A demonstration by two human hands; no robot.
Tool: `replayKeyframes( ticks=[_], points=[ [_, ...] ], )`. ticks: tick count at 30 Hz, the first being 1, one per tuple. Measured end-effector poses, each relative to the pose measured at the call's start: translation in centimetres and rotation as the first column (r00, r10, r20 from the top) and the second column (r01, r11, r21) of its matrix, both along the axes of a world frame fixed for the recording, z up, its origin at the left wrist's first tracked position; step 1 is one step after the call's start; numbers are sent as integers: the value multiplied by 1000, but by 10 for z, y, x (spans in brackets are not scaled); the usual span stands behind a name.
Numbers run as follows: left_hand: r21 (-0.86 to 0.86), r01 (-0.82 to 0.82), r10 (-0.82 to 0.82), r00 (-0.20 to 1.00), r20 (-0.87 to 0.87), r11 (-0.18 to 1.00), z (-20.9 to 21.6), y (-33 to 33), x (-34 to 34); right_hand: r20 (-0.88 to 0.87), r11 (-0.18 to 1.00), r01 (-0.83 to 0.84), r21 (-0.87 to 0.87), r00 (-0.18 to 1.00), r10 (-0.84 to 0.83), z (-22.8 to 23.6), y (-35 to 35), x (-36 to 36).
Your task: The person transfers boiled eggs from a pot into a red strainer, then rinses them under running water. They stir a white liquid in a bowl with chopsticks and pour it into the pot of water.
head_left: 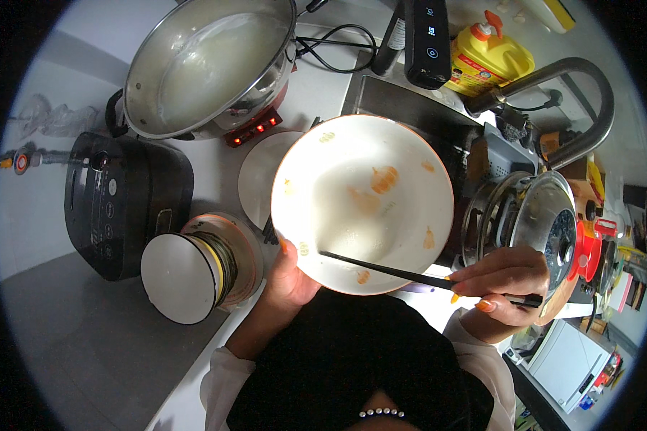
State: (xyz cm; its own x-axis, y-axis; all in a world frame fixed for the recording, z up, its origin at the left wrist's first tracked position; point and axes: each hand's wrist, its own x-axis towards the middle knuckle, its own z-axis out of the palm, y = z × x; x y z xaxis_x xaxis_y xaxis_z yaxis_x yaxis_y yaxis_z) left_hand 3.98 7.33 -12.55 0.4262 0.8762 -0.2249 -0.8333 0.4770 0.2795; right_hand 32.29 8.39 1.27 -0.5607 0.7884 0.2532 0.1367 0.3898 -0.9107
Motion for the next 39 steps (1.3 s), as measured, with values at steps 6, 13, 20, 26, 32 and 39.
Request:
replayKeyframes(
  ticks=[6, 13, 20, 26, 32, 39],
  points=[
    [57, 35, -34, 999, -18, 998, -1, 1, 2, 34, 997, 67, -25, 997, -66, 1, 0, -6],
    [-7, 20, -21, 993, -114, 1000, 3, -1, 3, -50, 989, 146, 21, 988, -145, -8, -4, -11],
    [50, 30, -24, 994, -110, 998, 2, 0, 0, 22, 999, 4, -46, 1000, -3, 0, 0, 5],
    [43, 29, -23, 992, -125, 999, 3, -2, -1, -94, 985, 145, -92, 984, -153, -11, -1, -10],
    [59, 13, -2, 983, -181, 998, 6, -2, -3, 30, 989, -100, -106, 994, 103, 7, 2, 25],
    [98, 48, -30, 984, -178, 994, 7, 0, -1, -32, 1000, 17, -2, 999, -17, -10, -5, 15]
  ],
)
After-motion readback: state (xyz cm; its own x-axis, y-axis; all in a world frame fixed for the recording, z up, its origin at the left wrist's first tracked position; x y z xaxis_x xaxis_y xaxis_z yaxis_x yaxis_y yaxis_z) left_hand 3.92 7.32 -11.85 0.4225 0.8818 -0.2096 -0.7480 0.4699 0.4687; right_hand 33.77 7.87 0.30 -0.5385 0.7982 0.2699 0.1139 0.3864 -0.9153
